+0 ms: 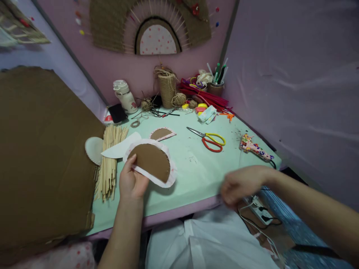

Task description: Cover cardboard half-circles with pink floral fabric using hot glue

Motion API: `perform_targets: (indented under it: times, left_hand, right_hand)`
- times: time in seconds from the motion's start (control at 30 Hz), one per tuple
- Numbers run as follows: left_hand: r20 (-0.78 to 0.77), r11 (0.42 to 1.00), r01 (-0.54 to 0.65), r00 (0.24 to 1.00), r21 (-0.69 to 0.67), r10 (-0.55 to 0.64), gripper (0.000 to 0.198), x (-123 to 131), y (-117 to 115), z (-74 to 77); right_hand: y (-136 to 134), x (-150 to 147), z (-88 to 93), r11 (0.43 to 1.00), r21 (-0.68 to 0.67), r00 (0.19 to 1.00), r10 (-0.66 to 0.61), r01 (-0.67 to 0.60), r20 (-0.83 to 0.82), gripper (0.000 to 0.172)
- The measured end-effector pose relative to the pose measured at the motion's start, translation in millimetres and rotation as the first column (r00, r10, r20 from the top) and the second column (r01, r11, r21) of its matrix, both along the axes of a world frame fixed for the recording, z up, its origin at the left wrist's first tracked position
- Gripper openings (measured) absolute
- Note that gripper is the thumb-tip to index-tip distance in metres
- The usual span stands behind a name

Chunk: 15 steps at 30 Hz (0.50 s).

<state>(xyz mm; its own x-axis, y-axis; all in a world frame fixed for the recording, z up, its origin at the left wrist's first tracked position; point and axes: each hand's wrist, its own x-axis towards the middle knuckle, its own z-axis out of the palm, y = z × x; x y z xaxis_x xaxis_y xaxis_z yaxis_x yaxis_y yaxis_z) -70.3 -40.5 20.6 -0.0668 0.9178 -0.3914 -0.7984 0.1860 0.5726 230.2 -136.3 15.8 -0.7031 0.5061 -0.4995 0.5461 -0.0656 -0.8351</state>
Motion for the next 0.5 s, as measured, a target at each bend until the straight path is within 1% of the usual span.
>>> perform_targets:
  times: [0.03, 0.07, 0.13, 0.17, 0.2, 0.23, 0.3, 0.33, 0.37, 0.4, 0.47, 0.5]
  left_hand:
    - [0.007, 1.0, -0.005, 1.0, -0.003, 0.005, 0.021, 2.1, -0.5, -2.7]
    - [0.016, 1.0, -0.006, 1.0, 0.0, 0.006, 0.021, 4.8, -0.8, -4.9]
    - [0.039, 1.0, 0.02, 0.999, 0.013, -0.021, 0.02, 12.1, -1.5, -7.8]
    - [0.051, 0.999, 0.04, 0.998, 0.018, -0.041, 0.02, 16.0, -2.0, -8.7]
    - [0.063, 0.998, 0.058, 0.996, 0.021, -0.06, 0.019, 19.8, -2.7, -9.4]
    - [0.072, 0.997, 0.069, 0.995, 0.023, -0.07, 0.019, 23.0, -3.7, -9.9]
    - [0.08, 0.997, 0.069, 0.994, 0.018, -0.07, 0.018, 26.8, -6.3, -10.5]
    - [0.077, 0.998, 0.059, 0.995, 0.007, -0.06, 0.018, 27.3, -7.8, -10.7]
    - [0.069, 0.999, 0.05, 0.996, -0.009, -0.049, 0.018, 26.9, -9.3, -10.7]
    - [0.061, 0.999, 0.043, 0.997, -0.025, -0.042, 0.018, 25.9, -10.8, -10.7]
    - [0.051, 0.998, 0.03, 0.998, -0.061, -0.027, 0.018, 22.5, -13.1, -10.2]
    - [0.051, 0.997, 0.019, 0.999, -0.074, -0.015, 0.019, 20.6, -13.8, -9.9]
  right_hand:
    - [-11.7, 9.1, 4.8, 0.998, -0.061, 0.997, 0.005, 0.0, 0.073, 0.027]
    - [-21.5, 17.2, 9.3, 0.999, -0.016, 0.988, -0.03, 0.033, 0.15, 0.024]
    - [-31.1, 26.7, 16.9, 0.986, 0.151, 0.957, -0.114, 0.076, 0.265, 0.018]
    - [-29.5, 27.5, 19.3, 0.961, 0.258, 0.944, -0.173, 0.099, 0.282, 0.018]
    - [-23.3, 25.7, 20.4, 0.925, 0.36, 0.935, -0.229, 0.122, 0.272, 0.021]
    - [-12.6, 21.9, 20.0, 0.87, 0.466, 0.927, -0.296, 0.162, 0.231, 0.025]
    - [20.3, 9.6, 14.2, 0.715, 0.659, 0.902, -0.412, 0.233, 0.128, 0.034]
    - [40.7, 2.0, 9.1, 0.648, 0.728, 0.902, -0.421, 0.223, 0.098, 0.036]
    - [62.1, -6.4, 2.7, 0.601, 0.772, 0.898, -0.43, 0.206, 0.095, 0.039]
    - [83.1, -15.3, -4.5, 0.556, 0.806, 0.876, -0.47, 0.201, 0.105, 0.04]
    - [117.4, -34.1, -20.0, 0.526, 0.824, 0.855, -0.508, 0.21, 0.106, 0.043]
    - [127.6, -43.2, -27.8, 0.521, 0.827, 0.849, -0.518, 0.213, 0.108, 0.043]
